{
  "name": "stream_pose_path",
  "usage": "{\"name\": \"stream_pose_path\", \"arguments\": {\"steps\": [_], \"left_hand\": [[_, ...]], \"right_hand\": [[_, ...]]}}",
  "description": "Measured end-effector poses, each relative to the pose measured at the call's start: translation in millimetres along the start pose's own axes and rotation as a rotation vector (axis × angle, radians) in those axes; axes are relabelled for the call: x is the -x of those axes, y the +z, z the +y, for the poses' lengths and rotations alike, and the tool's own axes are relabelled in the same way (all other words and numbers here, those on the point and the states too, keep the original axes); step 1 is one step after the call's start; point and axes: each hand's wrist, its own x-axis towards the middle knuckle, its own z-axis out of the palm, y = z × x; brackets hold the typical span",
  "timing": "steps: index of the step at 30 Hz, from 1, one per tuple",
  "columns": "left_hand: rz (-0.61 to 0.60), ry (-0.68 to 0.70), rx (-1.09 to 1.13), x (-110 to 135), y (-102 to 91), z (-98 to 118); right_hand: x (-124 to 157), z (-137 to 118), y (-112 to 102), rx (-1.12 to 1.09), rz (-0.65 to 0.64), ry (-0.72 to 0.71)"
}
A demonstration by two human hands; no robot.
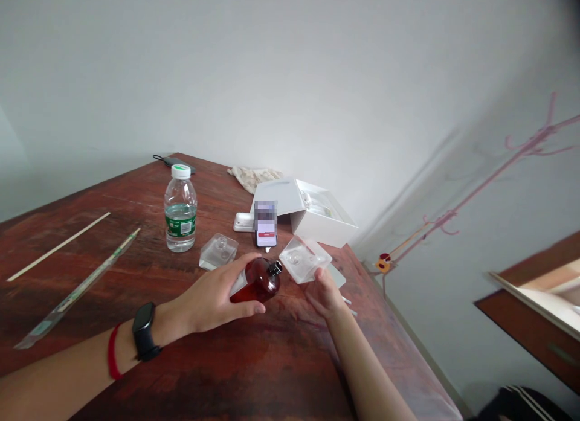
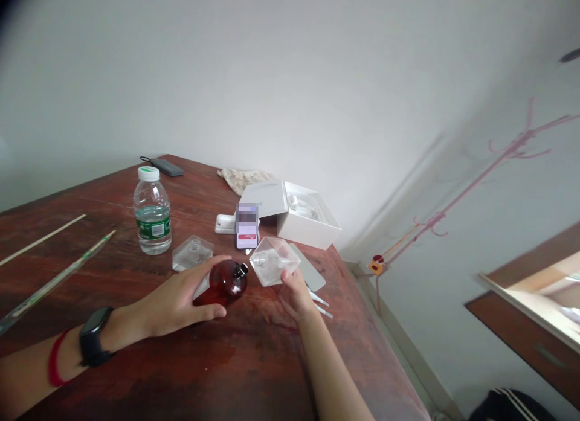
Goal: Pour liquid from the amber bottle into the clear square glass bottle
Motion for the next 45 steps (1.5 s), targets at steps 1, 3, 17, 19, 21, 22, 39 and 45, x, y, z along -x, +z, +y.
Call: {"name": "stream_pose_path", "arguments": {"steps": [1,3,17,19,21,22,39,45], "left_hand": [[-0.003,0.003,0.002,-0.1,-0.2,0.9],[-0.006,0.002,0.0,0.0,-0.3,2.1],[-0.005,0.001,-0.008,-0.4,-0.6,6.3],[-0.003,-0.003,-0.016,-0.2,-0.6,6.9],[-0.007,-0.003,-0.016,0.2,-0.9,7.7],[-0.013,-0.002,-0.012,0.4,-1.0,8.0],[-0.026,0.012,0.002,1.0,-0.7,4.3],[-0.025,0.028,0.021,1.2,-0.5,3.5]], "right_hand": [[-0.5,0.7,-0.6,-0.006,-0.008,0.001],[-1.6,1.8,-1.5,-0.019,-0.014,-0.005],[0.4,-5.4,10.6,-0.046,-0.105,-0.006],[0.6,-5.0,10.5,-0.032,-0.118,-0.004],[0.7,-5.7,10.5,-0.013,-0.134,-0.004],[0.7,-6.4,10.8,-0.006,-0.136,-0.008],[6.2,-17.0,21.1,0.002,-0.049,-0.058],[7.8,-19.3,20.3,0.023,-0.049,-0.118]]}}
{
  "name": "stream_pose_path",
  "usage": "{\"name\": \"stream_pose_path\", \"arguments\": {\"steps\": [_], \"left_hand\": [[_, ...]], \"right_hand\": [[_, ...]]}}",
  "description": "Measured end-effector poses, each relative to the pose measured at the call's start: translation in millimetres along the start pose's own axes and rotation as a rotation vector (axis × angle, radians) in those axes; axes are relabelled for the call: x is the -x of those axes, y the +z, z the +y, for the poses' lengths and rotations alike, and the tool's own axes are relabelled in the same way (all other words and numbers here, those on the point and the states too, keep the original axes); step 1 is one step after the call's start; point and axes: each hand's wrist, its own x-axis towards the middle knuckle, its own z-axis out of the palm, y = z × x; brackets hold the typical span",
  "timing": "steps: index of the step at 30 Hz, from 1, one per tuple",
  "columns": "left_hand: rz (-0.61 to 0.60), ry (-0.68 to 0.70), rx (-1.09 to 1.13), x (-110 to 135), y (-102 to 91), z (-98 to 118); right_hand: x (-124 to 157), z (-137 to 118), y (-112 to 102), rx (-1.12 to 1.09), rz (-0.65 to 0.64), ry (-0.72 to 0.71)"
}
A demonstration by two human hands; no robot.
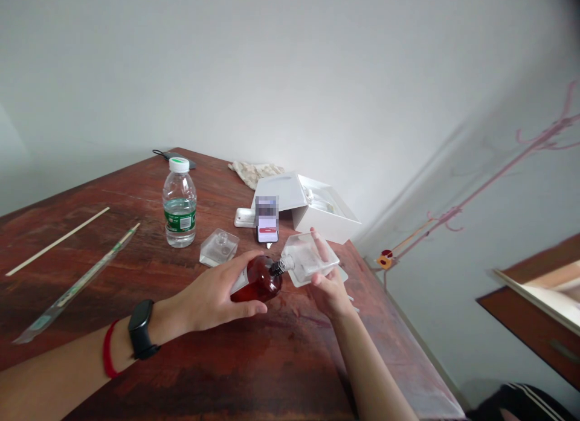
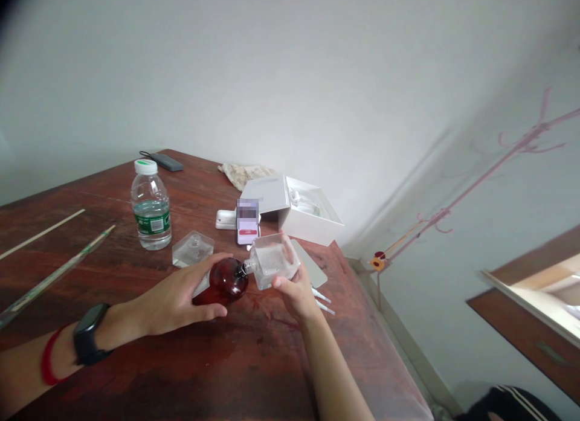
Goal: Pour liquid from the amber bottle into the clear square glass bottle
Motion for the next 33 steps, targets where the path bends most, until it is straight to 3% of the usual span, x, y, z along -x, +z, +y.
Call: {"name": "stream_pose_path", "arguments": {"steps": [33], "left_hand": [[0.006,0.031,0.021,-0.6,-0.9,6.1]], "right_hand": [[4.1,-0.5,-8.6,0.074,0.011,-0.05]]}}
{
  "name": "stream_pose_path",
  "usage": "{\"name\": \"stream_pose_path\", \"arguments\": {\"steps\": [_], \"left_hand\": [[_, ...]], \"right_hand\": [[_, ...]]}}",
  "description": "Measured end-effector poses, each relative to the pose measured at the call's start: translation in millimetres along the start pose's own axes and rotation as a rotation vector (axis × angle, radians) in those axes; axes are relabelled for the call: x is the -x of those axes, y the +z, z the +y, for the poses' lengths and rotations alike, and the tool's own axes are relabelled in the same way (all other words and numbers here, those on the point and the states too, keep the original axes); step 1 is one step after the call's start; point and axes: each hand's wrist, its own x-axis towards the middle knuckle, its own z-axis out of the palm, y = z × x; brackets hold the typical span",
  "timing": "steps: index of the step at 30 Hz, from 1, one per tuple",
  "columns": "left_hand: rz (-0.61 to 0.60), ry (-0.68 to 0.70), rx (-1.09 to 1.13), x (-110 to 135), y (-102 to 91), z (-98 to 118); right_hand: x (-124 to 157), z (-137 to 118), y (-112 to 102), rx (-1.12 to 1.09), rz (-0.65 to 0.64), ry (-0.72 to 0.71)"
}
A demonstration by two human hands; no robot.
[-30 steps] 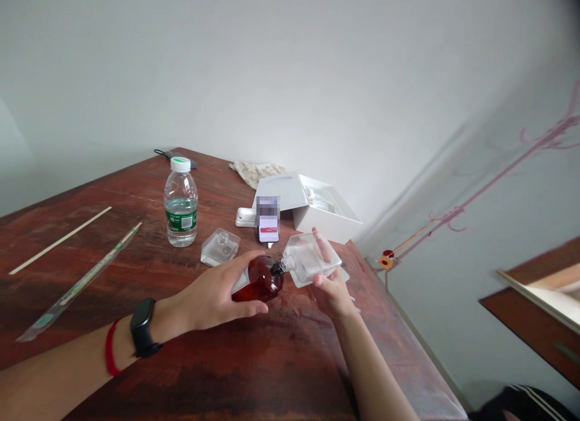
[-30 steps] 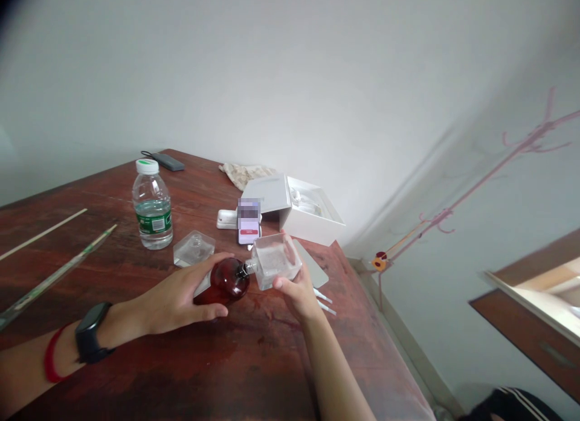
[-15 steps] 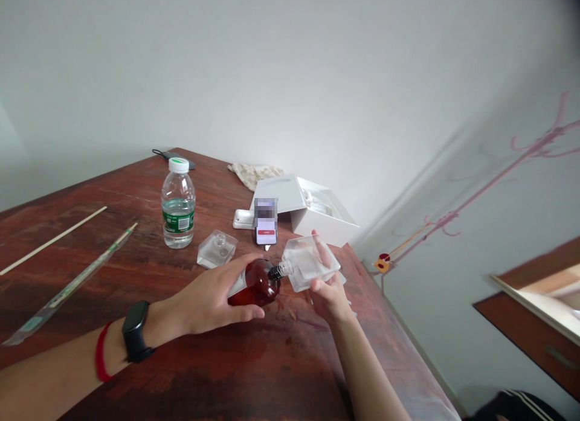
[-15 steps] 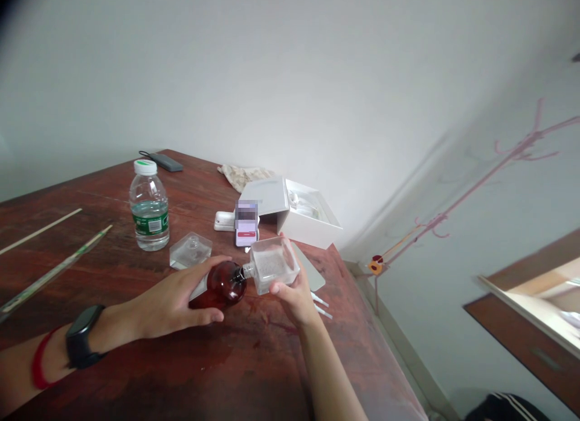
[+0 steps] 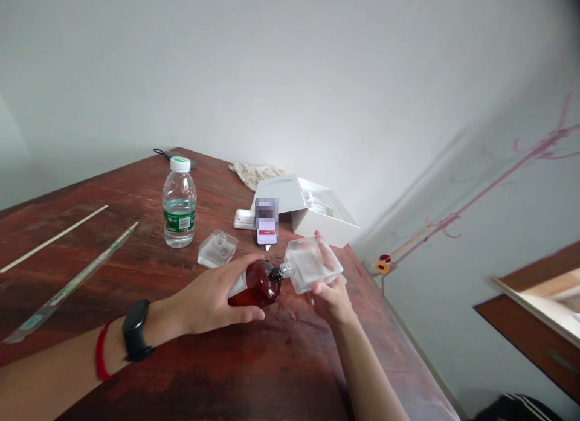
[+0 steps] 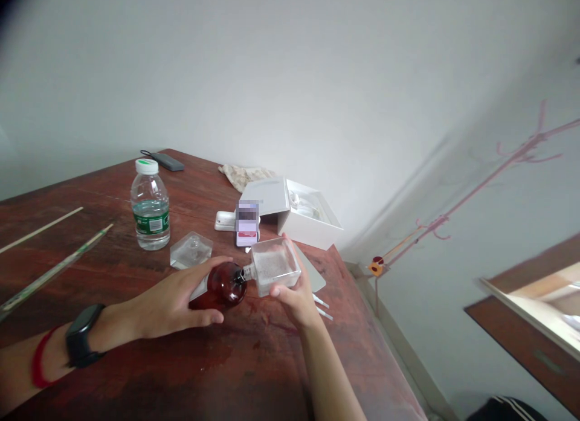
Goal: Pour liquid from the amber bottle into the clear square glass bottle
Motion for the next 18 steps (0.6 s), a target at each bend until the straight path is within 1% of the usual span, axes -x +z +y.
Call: {"name": "stream_pose_path", "arguments": {"steps": [8,18], "left_hand": [[0.01,-0.022,-0.037,2.3,2.6,-8.2],[-0.021,-0.032,-0.021,1.5,1.3,-5.1]], "right_hand": [[-1.6,0.4,-1.6,-0.011,-0.04,-0.003],[2.0,-1.8,-1.2,0.009,-0.019,0.01]]}}
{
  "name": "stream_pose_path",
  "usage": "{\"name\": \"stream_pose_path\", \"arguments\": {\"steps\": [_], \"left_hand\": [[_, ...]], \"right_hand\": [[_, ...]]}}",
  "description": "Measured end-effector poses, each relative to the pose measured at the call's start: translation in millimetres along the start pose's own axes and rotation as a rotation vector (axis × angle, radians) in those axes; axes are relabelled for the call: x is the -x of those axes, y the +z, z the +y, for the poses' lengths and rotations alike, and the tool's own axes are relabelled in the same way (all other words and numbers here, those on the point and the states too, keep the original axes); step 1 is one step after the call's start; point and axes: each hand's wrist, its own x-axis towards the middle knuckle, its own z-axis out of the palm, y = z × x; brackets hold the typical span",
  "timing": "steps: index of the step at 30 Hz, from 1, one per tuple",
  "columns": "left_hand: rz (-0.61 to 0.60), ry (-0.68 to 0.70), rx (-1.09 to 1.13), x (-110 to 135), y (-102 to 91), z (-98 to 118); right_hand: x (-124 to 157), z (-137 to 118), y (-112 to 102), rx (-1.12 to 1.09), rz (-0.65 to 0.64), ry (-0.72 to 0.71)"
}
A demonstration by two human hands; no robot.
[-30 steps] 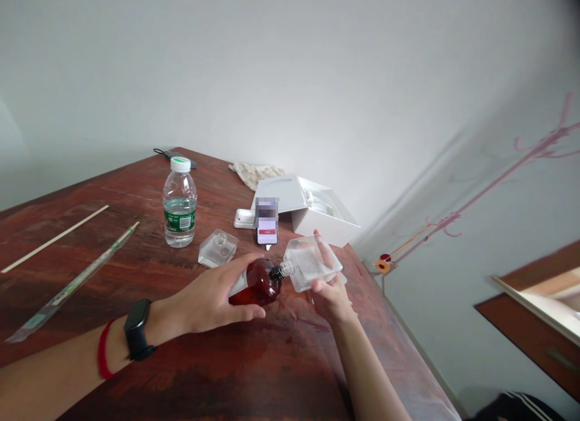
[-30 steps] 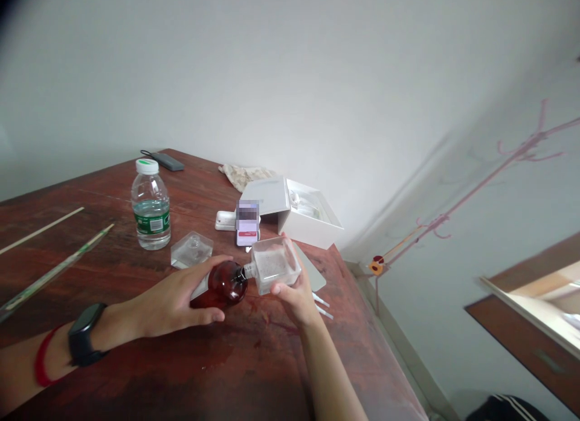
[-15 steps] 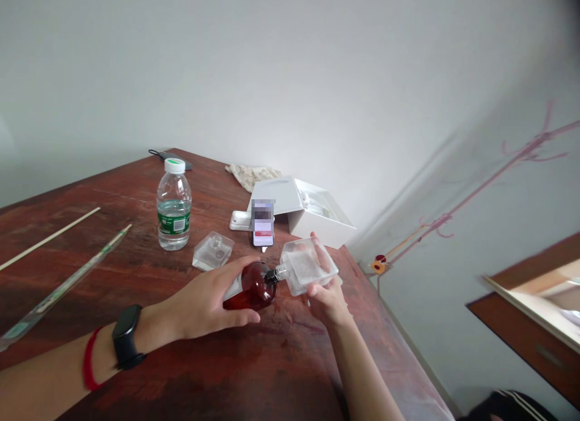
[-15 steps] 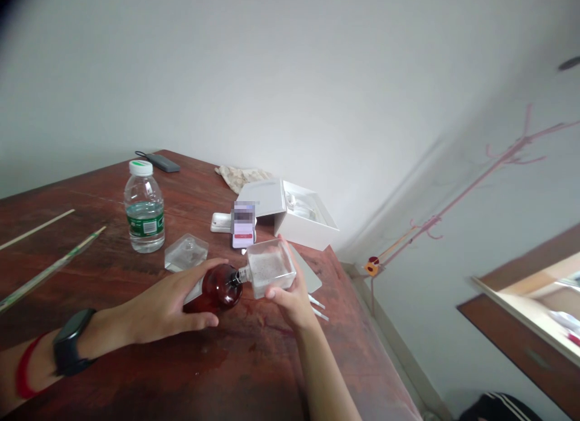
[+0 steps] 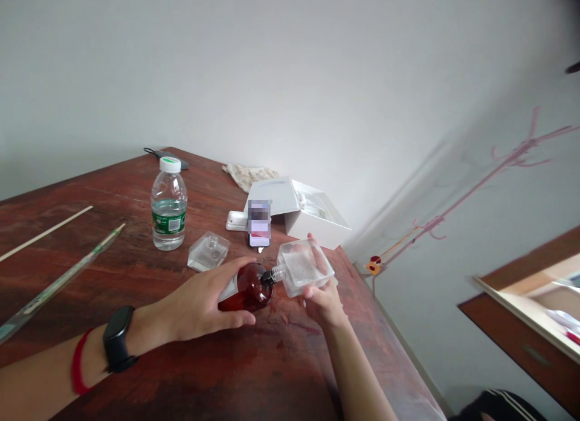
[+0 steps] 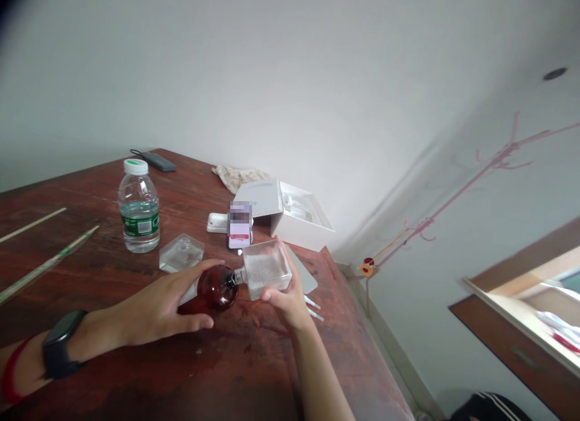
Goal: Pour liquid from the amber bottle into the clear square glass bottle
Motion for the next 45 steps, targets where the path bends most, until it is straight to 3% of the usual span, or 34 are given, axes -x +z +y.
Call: {"name": "stream_pose_path", "arguments": {"steps": [45], "left_hand": [[0.014,0.037,-0.023,0.2,-0.9,2.3]], "right_hand": [[-0.6,2.7,0.6,0.087,-0.006,-0.065]]}}
